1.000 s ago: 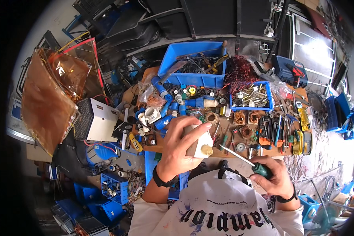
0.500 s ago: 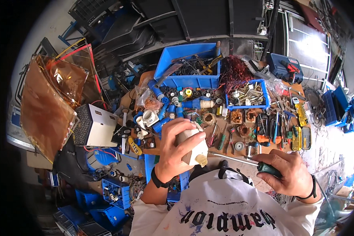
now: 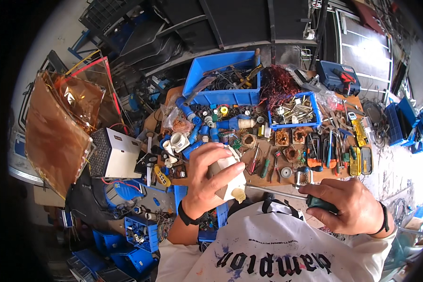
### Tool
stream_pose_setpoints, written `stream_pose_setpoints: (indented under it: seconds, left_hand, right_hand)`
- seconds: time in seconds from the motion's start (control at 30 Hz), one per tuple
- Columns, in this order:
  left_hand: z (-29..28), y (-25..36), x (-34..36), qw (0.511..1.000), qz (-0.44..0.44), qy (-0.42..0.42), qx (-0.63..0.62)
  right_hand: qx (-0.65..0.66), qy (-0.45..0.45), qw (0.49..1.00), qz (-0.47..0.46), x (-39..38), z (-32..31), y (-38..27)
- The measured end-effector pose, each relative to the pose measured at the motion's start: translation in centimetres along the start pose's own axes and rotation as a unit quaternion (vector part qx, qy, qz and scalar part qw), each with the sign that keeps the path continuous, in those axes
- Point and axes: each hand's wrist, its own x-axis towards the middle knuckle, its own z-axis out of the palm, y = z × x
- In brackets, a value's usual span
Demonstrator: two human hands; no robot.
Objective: The person uses a screwdriver to unscrew and remove screws from a white plastic electrical component. They manipulate the component, turning it over to access different sides, and continue to loosen and remove fasteners throughout the clip.
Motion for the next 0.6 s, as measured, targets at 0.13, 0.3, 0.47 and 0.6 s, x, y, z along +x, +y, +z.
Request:
stream_pose_setpoints:
  seconds: [0.13, 0.3, 0.47, 0.6]
  left_hand:
    - [-0.2, 0.1, 0.1, 0.999, 0.012, -0.029, 0.02]
    - [-0.7, 0.6, 0.2, 0.999, -0.021, -0.041, 0.005]
    - [-1.4, 0.4, -0.3, 0.996, -0.04, -0.082, 0.024]
    - [-1.2, 0.0, -1.1, 0.996, -0.06, -0.059, 0.004]
  right_hand:
    - [0.011, -0.014, 1.0, 0.011, 0.1, -0.8, -1.1]
    - [0.004, -0.021, 1.0, 0.006, 0.6, -0.7, -1.8]
    - [-0.072, -0.015, 0.997, -0.019, 1.0, 0.1, -2.1]
    - [-0.185, 0.032, 0.98, -0.07, 0.9, 2.0, -1.9]
